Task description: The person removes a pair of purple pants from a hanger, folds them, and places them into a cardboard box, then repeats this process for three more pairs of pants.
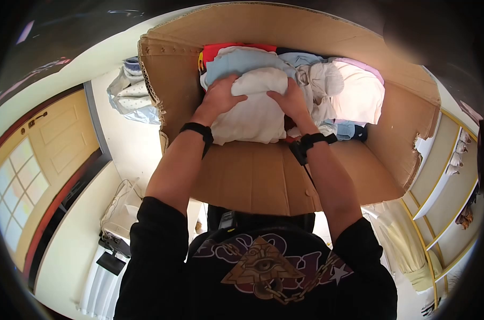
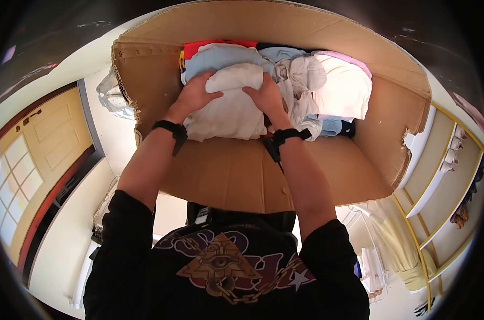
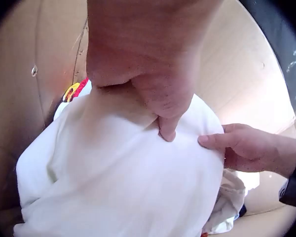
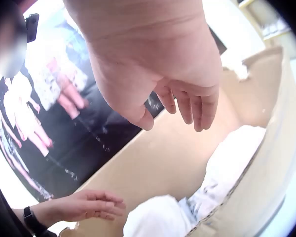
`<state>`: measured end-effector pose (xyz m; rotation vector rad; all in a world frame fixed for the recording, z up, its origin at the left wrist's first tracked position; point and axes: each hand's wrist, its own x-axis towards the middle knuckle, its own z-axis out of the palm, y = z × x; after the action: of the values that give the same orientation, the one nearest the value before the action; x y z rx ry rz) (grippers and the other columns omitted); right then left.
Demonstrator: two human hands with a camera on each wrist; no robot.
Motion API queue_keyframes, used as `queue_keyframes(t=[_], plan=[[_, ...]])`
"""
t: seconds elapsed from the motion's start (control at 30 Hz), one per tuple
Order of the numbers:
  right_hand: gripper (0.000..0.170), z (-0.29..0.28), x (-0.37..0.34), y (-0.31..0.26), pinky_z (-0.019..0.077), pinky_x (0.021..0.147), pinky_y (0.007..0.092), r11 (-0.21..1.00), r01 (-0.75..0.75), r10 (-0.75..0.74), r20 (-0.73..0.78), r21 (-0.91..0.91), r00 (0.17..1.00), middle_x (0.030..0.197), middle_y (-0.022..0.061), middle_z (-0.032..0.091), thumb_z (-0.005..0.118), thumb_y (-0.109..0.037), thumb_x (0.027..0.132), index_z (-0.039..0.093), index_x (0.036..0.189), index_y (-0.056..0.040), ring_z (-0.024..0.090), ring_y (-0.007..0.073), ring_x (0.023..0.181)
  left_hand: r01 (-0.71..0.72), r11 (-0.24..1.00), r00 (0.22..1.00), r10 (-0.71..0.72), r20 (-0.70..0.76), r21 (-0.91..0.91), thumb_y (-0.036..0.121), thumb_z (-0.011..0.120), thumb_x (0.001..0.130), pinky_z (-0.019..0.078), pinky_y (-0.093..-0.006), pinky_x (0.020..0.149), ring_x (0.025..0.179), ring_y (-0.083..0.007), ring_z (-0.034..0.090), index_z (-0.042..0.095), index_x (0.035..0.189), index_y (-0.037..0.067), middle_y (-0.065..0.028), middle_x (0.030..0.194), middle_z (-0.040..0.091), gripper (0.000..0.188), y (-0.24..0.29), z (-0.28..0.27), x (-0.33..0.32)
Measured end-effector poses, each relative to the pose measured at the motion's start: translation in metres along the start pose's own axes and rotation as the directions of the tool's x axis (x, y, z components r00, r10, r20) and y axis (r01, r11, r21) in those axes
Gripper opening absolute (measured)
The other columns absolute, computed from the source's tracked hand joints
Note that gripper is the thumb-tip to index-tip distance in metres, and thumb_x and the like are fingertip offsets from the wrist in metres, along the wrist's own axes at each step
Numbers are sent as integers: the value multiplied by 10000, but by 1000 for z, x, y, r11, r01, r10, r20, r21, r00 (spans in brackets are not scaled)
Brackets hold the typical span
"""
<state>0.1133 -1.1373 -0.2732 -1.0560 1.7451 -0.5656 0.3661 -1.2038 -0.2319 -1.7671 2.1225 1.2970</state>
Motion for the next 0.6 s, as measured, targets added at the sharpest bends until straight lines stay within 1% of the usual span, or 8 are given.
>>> queue_keyframes(t=[0.07,0.17,0.23,0.3,0.33,0.37,0.47,0.6], plan=[[541,-13,-2,-19,573,987,426,996,77,-74,55,-54,996,1171,194,790,880,-281,877,684,1287,13,750,369,1114,-68,996,997,66,-26,-50,351,889,865,561,-465,1017,1165,-405,700,655,1354,26,-226,1242,743,632,2,-4,-2],[613,-13,7,-28,579,967,479,967,233,-228,-59,104,972,1180,263,759,868,-253,868,613,1365,3,726,442,1123,-59,998,992,57,-117,-16,332,883,876,556,-452,1031,1193,-400,688,657,1345,19,-214,1231,747,607,34,-33,-8],[671,-11,13,-37,567,990,487,974,219,-210,-129,54,969,1227,280,734,857,-247,874,570,1422,11,707,455,1149,-54,998,993,55,-108,9,332,901,856,493,-492,1119,1332,-425,596,586,1470,65,-227,1423,648,740,27,-26,7],[729,-2,6,-34,556,1013,495,982,190,-185,-194,6,963,1274,297,709,847,-241,879,526,1479,18,688,469,1175,42,969,869,85,-487,243,348,930,812,366,-594,1213,1474,-462,428,445,1618,168,-233,1632,427,958,27,-9,9],[779,7,3,-26,538,1042,505,977,173,-202,-291,-121,935,1332,318,663,838,-235,882,475,1518,31,655,485,1215,-39,961,857,174,-484,275,387,947,776,233,-679,1263,1562,-498,257,308,1695,260,-226,1735,213,1127,27,-5,8],[831,11,1,-18,520,1071,515,959,139,-227,-381,-245,896,1389,338,617,828,-230,885,425,1558,43,622,501,1255,-50,959,857,185,-481,279,387,947,776,233,-679,1263,1562,-498,257,308,1695,260,-226,1735,213,1127,30,1,3],[864,-6,-46,-15,467,1139,523,961,218,-258,-269,-170,928,1479,335,553,814,-231,899,386,1589,66,563,499,1337,-252,848,949,312,-54,466,428,947,761,191,-665,1298,1618,-511,156,350,1689,244,-225,1768,164,1119,48,13,-33],[750,-61,-145,-29,539,1057,455,984,181,-181,-74,-5,981,1378,259,651,789,-168,916,469,1570,11,652,420,1258,-213,895,974,226,13,392,359,925,786,226,-611,1308,1600,-519,199,399,1663,144,-273,1769,125,1045,48,33,-78]])
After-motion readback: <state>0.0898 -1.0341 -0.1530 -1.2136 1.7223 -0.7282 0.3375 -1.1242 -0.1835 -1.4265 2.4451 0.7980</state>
